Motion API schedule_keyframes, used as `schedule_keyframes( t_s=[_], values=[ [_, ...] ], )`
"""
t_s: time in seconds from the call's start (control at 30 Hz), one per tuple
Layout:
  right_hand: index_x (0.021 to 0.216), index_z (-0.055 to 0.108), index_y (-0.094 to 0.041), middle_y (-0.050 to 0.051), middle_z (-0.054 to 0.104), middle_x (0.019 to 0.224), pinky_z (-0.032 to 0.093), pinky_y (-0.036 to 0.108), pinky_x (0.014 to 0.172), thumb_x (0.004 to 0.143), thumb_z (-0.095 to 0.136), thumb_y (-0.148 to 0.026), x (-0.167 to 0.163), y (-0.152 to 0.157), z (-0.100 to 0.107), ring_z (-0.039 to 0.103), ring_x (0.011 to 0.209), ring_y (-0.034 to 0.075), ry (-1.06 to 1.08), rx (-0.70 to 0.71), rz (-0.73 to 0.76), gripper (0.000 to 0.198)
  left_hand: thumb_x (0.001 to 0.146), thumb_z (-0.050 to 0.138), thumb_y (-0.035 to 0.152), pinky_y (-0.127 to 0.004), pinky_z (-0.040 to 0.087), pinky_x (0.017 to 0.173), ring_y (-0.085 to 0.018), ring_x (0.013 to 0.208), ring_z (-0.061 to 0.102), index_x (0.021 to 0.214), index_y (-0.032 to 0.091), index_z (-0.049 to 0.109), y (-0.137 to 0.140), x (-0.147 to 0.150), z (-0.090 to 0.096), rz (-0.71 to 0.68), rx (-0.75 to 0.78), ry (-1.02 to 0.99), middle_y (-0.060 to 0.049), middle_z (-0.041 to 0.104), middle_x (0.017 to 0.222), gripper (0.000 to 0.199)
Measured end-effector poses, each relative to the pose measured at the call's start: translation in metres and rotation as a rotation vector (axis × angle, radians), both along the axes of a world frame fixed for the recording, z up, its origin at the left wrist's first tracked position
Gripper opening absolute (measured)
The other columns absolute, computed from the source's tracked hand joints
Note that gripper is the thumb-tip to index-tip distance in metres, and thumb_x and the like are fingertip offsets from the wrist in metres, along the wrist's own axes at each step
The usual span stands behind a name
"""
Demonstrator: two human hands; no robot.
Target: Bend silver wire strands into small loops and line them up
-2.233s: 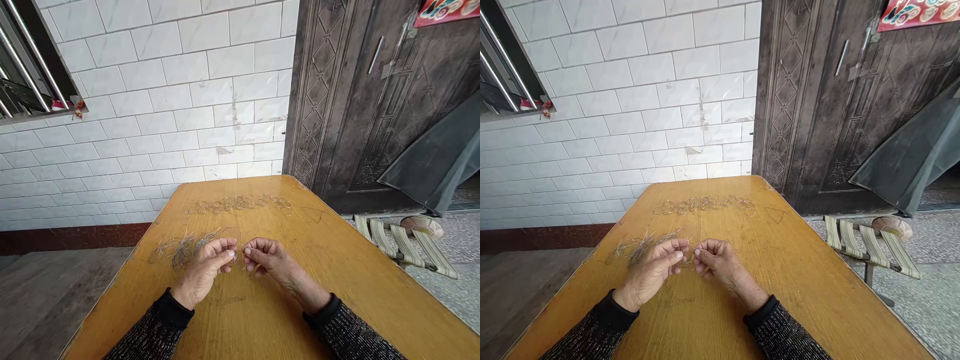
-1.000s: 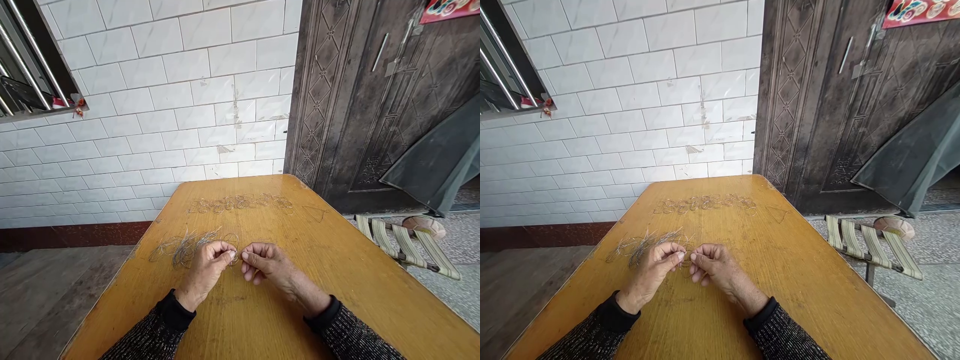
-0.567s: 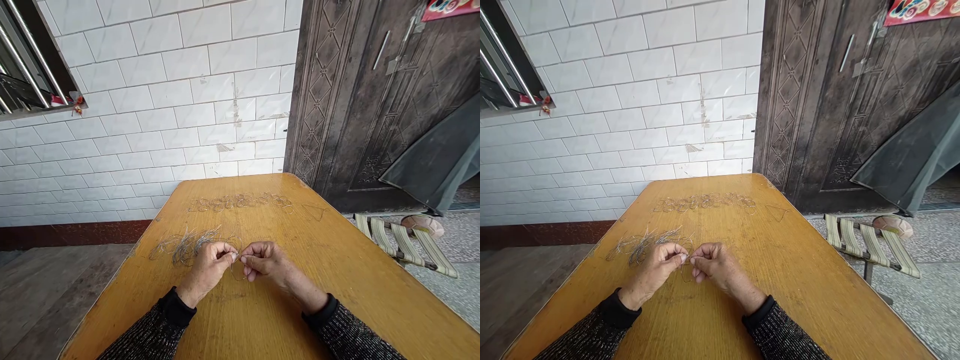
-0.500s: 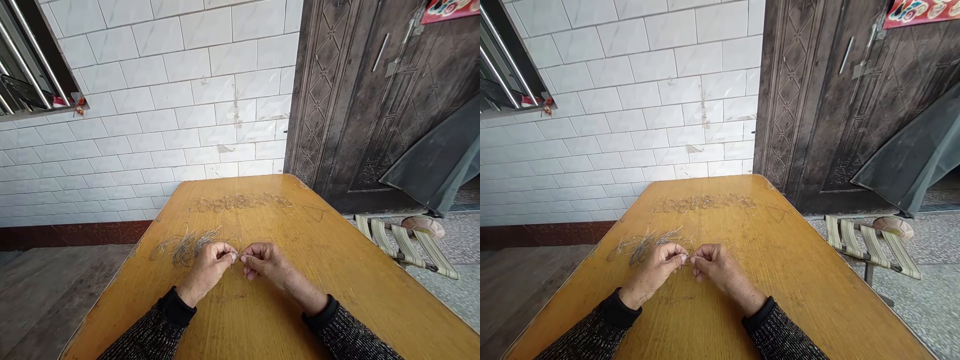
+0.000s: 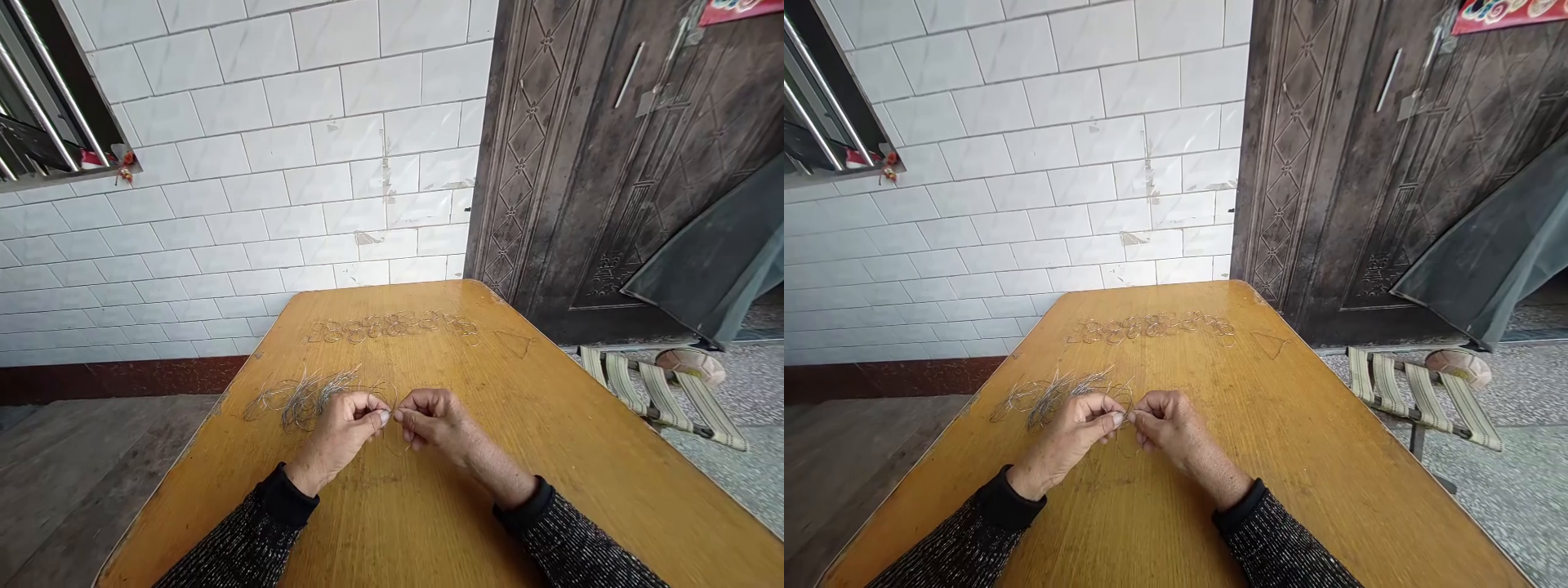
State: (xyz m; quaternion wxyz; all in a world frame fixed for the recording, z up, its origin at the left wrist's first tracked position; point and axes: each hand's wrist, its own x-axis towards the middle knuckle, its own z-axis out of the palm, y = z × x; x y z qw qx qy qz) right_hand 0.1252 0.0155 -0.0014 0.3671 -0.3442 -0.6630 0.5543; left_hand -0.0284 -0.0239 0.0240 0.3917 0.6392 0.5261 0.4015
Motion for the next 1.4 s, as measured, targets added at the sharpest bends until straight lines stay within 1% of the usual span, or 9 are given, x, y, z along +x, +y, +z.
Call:
schedule_keyframes(
  t_s=[0.27,0.4,0.53,0.73,0.9,1.03,1.23,1.3,1.4],
  values=[
    [0.051,0.049,-0.017,-0.004,0.048,0.042,0.029,0.018,0.040,0.072,0.057,-0.035,0.000,0.000,-0.001,0.040,0.036,0.005,-0.022,0.056,0.014,0.029,0.073,0.056,0.032,-0.023,0.037,0.055,-0.011,0.056,0.045,0.068,0.015,0.061,0.003,0.001,-0.007,-0.017,-0.028,-0.099,0.001,0.052,0.058,0.018],
    [0.051,0.049,-0.017,-0.004,0.050,0.044,0.030,0.018,0.040,0.072,0.056,-0.035,-0.002,-0.001,-0.002,0.041,0.037,0.006,-0.026,0.060,-0.028,0.029,0.073,0.057,0.032,-0.022,0.038,0.055,-0.011,0.058,0.046,0.078,0.015,0.060,0.004,0.001,-0.010,0.009,-0.006,-0.136,0.000,0.053,0.063,0.019],
    [0.053,0.050,-0.016,-0.003,0.052,0.046,0.031,0.018,0.040,0.072,0.056,-0.035,-0.004,-0.001,-0.003,0.043,0.038,0.006,-0.019,0.025,-0.054,0.027,0.074,0.057,0.032,-0.022,0.038,0.054,-0.010,0.057,0.046,0.072,0.014,0.057,0.003,0.000,-0.009,-0.007,-0.029,-0.162,0.001,0.050,0.061,0.018],
    [0.054,0.050,-0.017,-0.003,0.051,0.045,0.031,0.018,0.038,0.069,0.058,-0.041,-0.006,-0.002,-0.001,0.043,0.036,0.006,0.040,-0.060,-0.093,0.030,0.073,0.058,0.037,-0.025,0.041,0.058,-0.012,0.061,0.050,0.081,0.014,0.058,0.001,-0.004,-0.004,-0.058,-0.115,-0.268,-0.001,0.054,0.066,0.024],
    [0.056,0.052,-0.017,-0.002,0.053,0.049,0.033,0.018,0.042,0.072,0.057,-0.036,-0.005,-0.008,-0.002,0.046,0.040,0.007,0.010,-0.022,-0.059,0.026,0.073,0.057,0.033,-0.024,0.039,0.058,-0.011,0.059,0.048,0.072,0.015,0.056,0.003,-0.007,-0.006,-0.074,-0.080,-0.154,0.001,0.052,0.061,0.018],
    [0.056,0.051,-0.017,-0.002,0.053,0.050,0.033,0.020,0.044,0.075,0.053,-0.031,-0.003,-0.018,0.000,0.045,0.042,0.008,-0.017,-0.053,-0.035,0.024,0.077,0.051,0.030,-0.023,0.035,0.055,-0.011,0.057,0.044,0.069,0.017,0.054,0.000,-0.008,-0.007,-0.092,-0.011,0.007,0.002,0.049,0.059,0.016],
    [0.051,0.050,-0.017,-0.002,0.049,0.047,0.031,0.020,0.045,0.076,0.050,-0.024,0.000,-0.026,0.001,0.041,0.045,0.009,-0.199,-0.030,-0.090,0.026,0.075,0.049,0.021,-0.022,0.030,0.052,-0.011,0.055,0.041,0.064,0.017,0.053,-0.003,-0.003,-0.011,-0.044,0.061,0.164,0.002,0.048,0.058,0.012],
    [0.050,0.049,-0.017,-0.002,0.047,0.047,0.030,0.020,0.045,0.076,0.049,-0.025,-0.001,-0.026,0.000,0.040,0.045,0.009,-0.245,-0.029,-0.093,0.027,0.073,0.050,0.019,-0.022,0.031,0.053,-0.011,0.056,0.042,0.063,0.016,0.053,-0.001,-0.002,-0.013,-0.032,0.037,0.160,0.001,0.049,0.059,0.011],
    [0.051,0.050,-0.017,-0.002,0.046,0.047,0.030,0.020,0.045,0.077,0.048,-0.027,-0.001,-0.025,-0.001,0.040,0.046,0.009,-0.240,-0.017,-0.080,0.027,0.074,0.049,0.023,-0.023,0.032,0.051,-0.011,0.052,0.042,0.064,0.016,0.052,0.001,-0.003,-0.015,-0.081,-0.152,-0.007,0.002,0.048,0.057,0.011]
  ],
)
